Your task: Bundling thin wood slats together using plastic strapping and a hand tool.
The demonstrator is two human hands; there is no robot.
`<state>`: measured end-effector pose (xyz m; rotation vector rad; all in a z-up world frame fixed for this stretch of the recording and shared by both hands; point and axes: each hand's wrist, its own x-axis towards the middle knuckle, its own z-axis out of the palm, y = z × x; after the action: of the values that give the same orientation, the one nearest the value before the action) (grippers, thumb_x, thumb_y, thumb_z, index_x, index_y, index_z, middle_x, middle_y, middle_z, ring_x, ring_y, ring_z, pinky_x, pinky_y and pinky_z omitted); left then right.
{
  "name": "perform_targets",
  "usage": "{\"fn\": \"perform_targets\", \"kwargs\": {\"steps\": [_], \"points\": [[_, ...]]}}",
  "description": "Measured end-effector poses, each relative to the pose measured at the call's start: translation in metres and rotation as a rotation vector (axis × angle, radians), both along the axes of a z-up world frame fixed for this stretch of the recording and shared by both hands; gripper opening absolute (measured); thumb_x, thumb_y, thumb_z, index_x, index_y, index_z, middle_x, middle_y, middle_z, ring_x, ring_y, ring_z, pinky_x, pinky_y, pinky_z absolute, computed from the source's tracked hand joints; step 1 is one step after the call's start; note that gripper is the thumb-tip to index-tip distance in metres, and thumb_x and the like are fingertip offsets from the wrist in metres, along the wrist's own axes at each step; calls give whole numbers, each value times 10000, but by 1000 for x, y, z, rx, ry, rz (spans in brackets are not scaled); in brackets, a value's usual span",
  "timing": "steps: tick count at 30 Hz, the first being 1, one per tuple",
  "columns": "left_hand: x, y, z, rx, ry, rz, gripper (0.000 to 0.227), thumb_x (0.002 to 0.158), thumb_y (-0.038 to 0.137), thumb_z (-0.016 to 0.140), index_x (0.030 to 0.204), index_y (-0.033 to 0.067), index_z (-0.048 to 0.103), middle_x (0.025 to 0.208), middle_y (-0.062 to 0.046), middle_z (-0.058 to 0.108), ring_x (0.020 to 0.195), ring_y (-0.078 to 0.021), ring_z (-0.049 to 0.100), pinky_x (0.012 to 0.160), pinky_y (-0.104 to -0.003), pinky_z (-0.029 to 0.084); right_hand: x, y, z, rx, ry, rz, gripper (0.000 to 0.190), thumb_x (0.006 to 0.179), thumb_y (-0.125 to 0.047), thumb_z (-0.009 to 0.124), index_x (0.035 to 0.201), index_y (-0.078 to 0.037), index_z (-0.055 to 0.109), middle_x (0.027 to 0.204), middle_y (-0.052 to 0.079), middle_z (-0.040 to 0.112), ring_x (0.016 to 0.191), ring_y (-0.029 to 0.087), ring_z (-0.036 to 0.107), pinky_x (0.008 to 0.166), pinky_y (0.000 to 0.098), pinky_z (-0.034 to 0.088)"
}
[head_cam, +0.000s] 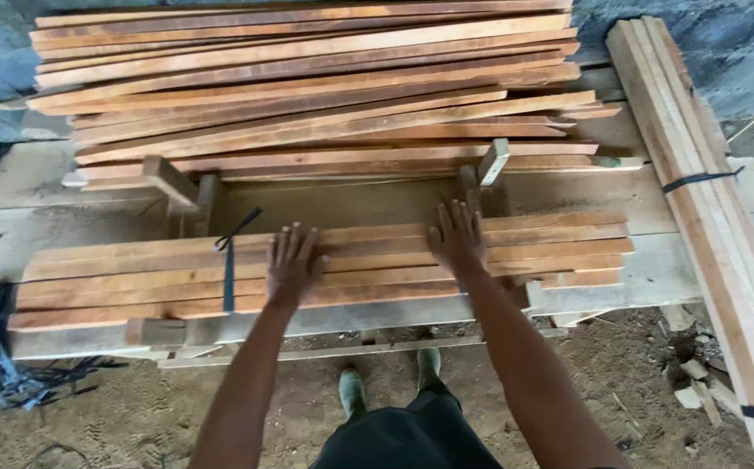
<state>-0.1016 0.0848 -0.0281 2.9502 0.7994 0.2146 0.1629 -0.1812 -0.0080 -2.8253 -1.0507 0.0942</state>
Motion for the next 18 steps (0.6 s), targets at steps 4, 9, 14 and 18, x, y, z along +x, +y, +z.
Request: {"fn": "perform_targets", "kwargs": {"steps": [4, 9, 14, 18], "points": [[-51, 38, -5, 98, -38, 4, 622, 974, 599, 515, 1521, 303, 516, 1659, -74, 400, 1530, -301, 361, 1272, -526, 231, -22, -10, 15, -36, 25, 2, 672, 1061, -506, 336, 1640, -166, 332, 1690, 182, 306, 1575, 332, 265, 1297, 513, 134], [-93, 66, -13, 44, 23, 43, 649, 1024, 643, 362, 1623, 394, 331, 1695, -42, 329, 1575, -246, 269, 1296, -515, 150, -42, -32, -8, 19, -107, 22, 724, 1029, -550, 408, 1648, -187, 310, 1694, 168, 294, 1576, 319, 249, 1296, 540, 135], [-112, 59, -9, -9, 7, -19, 734, 1011, 694, 326, 1644, 323, 294, 1707, -75, 286, 1580, -276, 236, 1298, -551, 104, -67, -59, -14, 111, -308, 130, 876, 956, -681, 480, 1625, -126, 371, 1632, 227, 390, 1520, 375, 354, 1250, 587, 206], [-133, 55, -8, 121, -116, -155, 1010, 818, 769, 573, 1634, 216, 352, 1701, -103, 309, 1547, -341, 297, 1243, -625, 211, -80, -73, 0, 121, -411, 319, 1193, 690, -786, 673, 1603, -68, 401, 1589, 311, 418, 1468, 448, 421, 1210, 603, 306]]}}
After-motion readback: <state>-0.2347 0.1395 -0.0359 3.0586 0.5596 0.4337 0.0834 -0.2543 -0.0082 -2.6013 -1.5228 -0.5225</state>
